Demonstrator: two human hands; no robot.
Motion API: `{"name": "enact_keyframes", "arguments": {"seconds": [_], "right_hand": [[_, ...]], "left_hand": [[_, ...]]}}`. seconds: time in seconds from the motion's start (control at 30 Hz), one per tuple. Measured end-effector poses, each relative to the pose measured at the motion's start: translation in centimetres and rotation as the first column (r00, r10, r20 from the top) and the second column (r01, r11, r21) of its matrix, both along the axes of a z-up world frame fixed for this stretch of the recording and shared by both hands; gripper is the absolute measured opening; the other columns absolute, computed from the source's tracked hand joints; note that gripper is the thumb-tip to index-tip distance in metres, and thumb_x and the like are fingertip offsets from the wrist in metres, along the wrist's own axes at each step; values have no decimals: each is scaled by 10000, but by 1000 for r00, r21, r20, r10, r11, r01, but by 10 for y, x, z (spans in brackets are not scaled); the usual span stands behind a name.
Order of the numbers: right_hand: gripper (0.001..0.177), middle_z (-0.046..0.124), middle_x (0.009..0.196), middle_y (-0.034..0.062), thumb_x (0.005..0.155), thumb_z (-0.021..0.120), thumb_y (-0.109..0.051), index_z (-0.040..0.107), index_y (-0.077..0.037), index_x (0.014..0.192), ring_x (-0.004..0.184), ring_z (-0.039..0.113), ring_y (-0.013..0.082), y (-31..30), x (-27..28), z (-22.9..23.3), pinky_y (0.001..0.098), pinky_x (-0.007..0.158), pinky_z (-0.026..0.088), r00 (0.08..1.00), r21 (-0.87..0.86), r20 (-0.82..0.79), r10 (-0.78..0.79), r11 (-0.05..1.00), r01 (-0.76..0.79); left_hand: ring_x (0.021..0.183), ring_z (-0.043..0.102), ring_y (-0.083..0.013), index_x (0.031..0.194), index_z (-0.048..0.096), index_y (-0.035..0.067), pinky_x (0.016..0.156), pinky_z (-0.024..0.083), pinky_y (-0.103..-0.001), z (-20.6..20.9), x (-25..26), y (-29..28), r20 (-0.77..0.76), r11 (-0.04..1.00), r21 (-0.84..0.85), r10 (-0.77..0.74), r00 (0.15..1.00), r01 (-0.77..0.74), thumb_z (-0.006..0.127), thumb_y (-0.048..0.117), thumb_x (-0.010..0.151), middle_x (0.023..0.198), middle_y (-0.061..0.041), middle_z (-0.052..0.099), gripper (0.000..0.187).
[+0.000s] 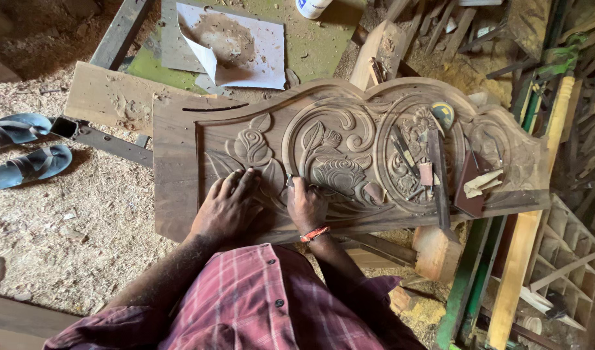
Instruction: The person carves a floral design into a wooden panel using a chisel and mallet. They repeatedly strike the chisel to shape the wood and occasionally brush away wood shavings.
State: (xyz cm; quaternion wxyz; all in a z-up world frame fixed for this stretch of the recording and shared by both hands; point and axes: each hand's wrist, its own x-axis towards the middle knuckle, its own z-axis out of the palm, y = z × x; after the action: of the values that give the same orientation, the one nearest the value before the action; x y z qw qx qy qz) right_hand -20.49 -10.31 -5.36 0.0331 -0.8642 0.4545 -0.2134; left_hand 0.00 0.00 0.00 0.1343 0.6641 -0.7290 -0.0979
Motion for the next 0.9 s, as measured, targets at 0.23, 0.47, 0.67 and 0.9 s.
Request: {"name": "enact_keyframes", "arguments": {"seconds": [0.23, 0.47, 0.67, 0.9], "right_hand": [[134, 627, 657, 134, 932, 671, -181, 632, -137, 1053, 627, 654, 364, 6, 6, -1, 501, 569, 504, 999, -22, 36, -32, 999, 32], [93, 626, 616, 131, 946, 677, -184, 653, -145, 1026, 584, 651, 344, 2, -1, 12, 484, 531, 506, 999, -23, 48, -19, 1000, 20], [47, 673, 716, 116, 1044, 620, -118, 643, -103, 1082, 626, 682, 300, -24, 37, 10, 423, 555, 534, 999, 77, 31, -8, 997, 6], [159, 679, 717, 130, 894, 677, -188, 655, -128, 1039, 691, 689, 354, 1, 26, 29, 472, 584, 533, 996, -30, 21, -86, 996, 86]], "left_hand": [[1410, 408, -331, 1425, 560, 76, 1129, 357, -478, -2, 1, -2, 19, 996, -89, -26, 999, 28, 587, 445, 954, 1569, -128, 442, 599], [1401, 410, -351, 1325, 614, 149, 1111, 359, -503, 0, 2, -5, 26, 992, -119, -45, 999, 48, 600, 424, 948, 1574, -134, 436, 466], [1396, 417, -348, 1358, 621, 76, 1109, 365, -499, -1, 1, -2, 30, 995, -84, -45, 999, 47, 623, 434, 919, 1564, -131, 443, 566], [1394, 408, -348, 1394, 583, 83, 1107, 363, -500, 7, 2, -4, -11, 997, -61, -44, 999, 43, 621, 423, 916, 1568, -141, 428, 588]]}}
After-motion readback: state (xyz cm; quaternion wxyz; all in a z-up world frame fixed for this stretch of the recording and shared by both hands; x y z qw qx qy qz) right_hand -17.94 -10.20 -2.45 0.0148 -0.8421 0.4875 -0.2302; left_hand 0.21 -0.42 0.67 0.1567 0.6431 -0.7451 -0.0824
